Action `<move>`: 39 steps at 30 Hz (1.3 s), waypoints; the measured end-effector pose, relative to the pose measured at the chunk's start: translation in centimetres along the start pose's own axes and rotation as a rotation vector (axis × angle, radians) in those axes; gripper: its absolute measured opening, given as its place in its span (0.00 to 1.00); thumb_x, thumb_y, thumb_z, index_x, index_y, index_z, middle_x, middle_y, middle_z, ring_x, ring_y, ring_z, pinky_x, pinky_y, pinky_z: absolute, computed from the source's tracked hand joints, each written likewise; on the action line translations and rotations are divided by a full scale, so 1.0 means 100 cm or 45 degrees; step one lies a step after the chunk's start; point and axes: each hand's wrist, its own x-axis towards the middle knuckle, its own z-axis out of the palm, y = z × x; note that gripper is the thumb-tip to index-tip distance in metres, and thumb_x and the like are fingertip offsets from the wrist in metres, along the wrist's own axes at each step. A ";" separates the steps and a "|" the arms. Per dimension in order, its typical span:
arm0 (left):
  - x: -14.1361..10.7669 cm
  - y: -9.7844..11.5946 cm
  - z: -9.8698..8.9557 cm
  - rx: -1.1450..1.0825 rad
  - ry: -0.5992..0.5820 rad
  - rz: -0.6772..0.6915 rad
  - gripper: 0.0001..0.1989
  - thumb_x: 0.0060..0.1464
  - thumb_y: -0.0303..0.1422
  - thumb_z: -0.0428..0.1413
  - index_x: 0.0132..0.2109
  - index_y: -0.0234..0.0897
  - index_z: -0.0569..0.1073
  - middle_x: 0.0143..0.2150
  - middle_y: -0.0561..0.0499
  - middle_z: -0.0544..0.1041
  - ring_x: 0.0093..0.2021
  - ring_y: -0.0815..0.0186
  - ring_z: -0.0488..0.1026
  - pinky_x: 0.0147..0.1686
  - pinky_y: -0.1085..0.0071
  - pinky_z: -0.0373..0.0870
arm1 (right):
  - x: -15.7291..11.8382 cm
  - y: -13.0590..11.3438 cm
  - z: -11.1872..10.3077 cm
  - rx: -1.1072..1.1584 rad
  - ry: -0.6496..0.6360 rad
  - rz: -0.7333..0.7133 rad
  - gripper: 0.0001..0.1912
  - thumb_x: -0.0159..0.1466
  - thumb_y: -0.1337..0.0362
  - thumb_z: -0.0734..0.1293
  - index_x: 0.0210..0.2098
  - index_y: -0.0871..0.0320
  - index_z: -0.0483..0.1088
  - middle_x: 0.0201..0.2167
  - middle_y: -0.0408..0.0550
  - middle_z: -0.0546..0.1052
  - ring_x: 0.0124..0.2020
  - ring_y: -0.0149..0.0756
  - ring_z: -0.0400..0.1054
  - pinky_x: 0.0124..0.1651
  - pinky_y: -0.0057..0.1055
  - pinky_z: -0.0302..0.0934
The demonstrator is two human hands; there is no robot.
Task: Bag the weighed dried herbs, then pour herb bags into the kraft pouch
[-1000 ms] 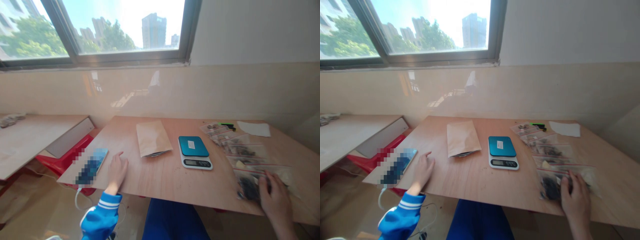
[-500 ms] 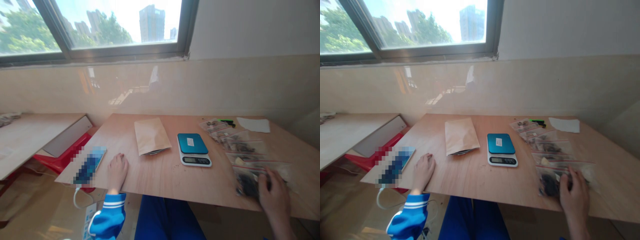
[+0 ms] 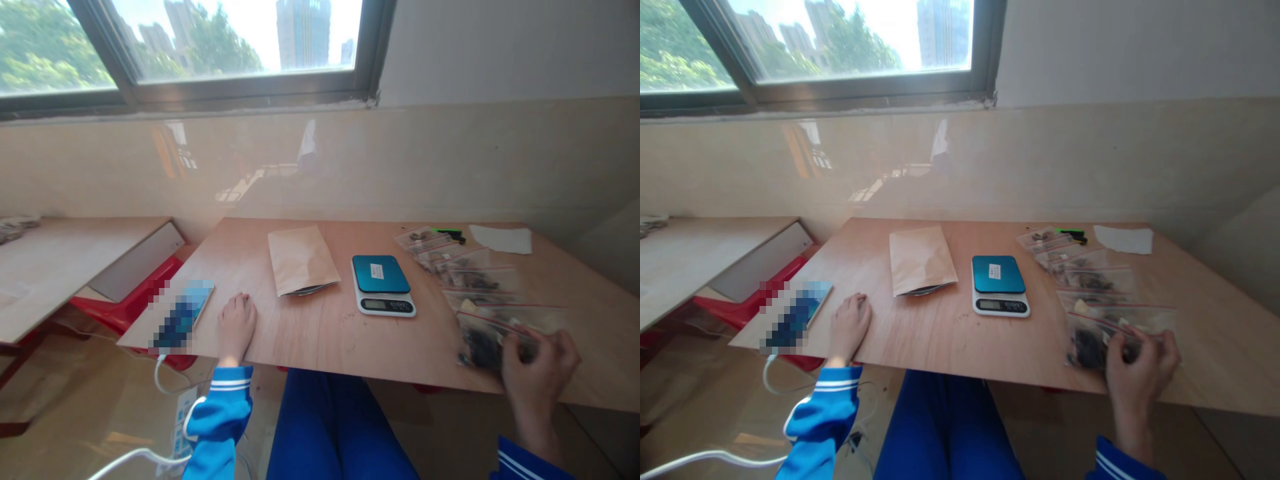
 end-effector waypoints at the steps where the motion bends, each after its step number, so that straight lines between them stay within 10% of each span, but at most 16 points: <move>1: 0.000 0.000 0.000 -0.004 -0.003 -0.003 0.14 0.60 0.32 0.46 0.50 0.33 0.69 0.50 0.40 0.75 0.49 0.53 0.72 0.47 0.58 0.65 | -0.002 -0.002 -0.001 0.006 0.046 0.021 0.27 0.61 0.50 0.58 0.44 0.65 0.75 0.55 0.76 0.65 0.62 0.56 0.58 0.52 0.47 0.59; 7: 0.001 -0.001 0.000 -0.044 -0.020 -0.014 0.14 0.60 0.33 0.46 0.50 0.34 0.69 0.49 0.40 0.75 0.49 0.53 0.72 0.49 0.58 0.64 | 0.004 -0.038 -0.025 0.024 0.024 -0.007 0.09 0.54 0.56 0.64 0.29 0.54 0.71 0.50 0.63 0.73 0.55 0.59 0.64 0.54 0.54 0.52; 15: 0.001 0.002 -0.003 -0.178 -0.025 -0.064 0.15 0.59 0.33 0.46 0.49 0.33 0.70 0.49 0.38 0.75 0.50 0.51 0.71 0.50 0.53 0.63 | 0.042 -0.108 -0.090 0.199 -0.123 0.113 0.16 0.53 0.50 0.62 0.31 0.54 0.73 0.31 0.54 0.80 0.37 0.52 0.75 0.43 0.46 0.63; 24: 0.007 0.002 -0.009 -0.648 0.172 -0.330 0.16 0.56 0.34 0.47 0.50 0.33 0.67 0.50 0.37 0.73 0.49 0.54 0.73 0.49 0.56 0.69 | 0.000 -0.176 -0.106 0.657 -0.340 0.186 0.17 0.58 0.51 0.64 0.36 0.58 0.74 0.35 0.56 0.80 0.36 0.49 0.74 0.42 0.40 0.65; 29: -0.026 0.075 -0.046 -1.051 0.203 -0.319 0.15 0.62 0.39 0.42 0.46 0.37 0.68 0.39 0.47 0.75 0.35 0.65 0.75 0.37 0.67 0.72 | -0.013 -0.212 -0.102 0.903 -0.451 0.055 0.11 0.61 0.56 0.65 0.35 0.56 0.73 0.34 0.50 0.79 0.36 0.43 0.74 0.43 0.38 0.65; 34: -0.062 0.165 -0.080 -1.913 -0.411 -0.173 0.16 0.59 0.45 0.49 0.39 0.37 0.71 0.29 0.51 0.73 0.25 0.70 0.70 0.26 0.73 0.66 | -0.031 -0.248 -0.112 1.086 -0.692 -0.249 0.06 0.64 0.61 0.64 0.35 0.55 0.72 0.34 0.48 0.79 0.38 0.40 0.73 0.44 0.36 0.65; 39: -0.065 0.179 -0.063 -2.069 -0.419 -0.409 0.19 0.56 0.50 0.51 0.32 0.37 0.69 0.27 0.53 0.71 0.28 0.67 0.71 0.27 0.71 0.69 | -0.049 -0.269 -0.121 1.195 -0.865 -0.499 0.06 0.65 0.66 0.63 0.33 0.56 0.71 0.30 0.46 0.77 0.35 0.38 0.71 0.41 0.34 0.65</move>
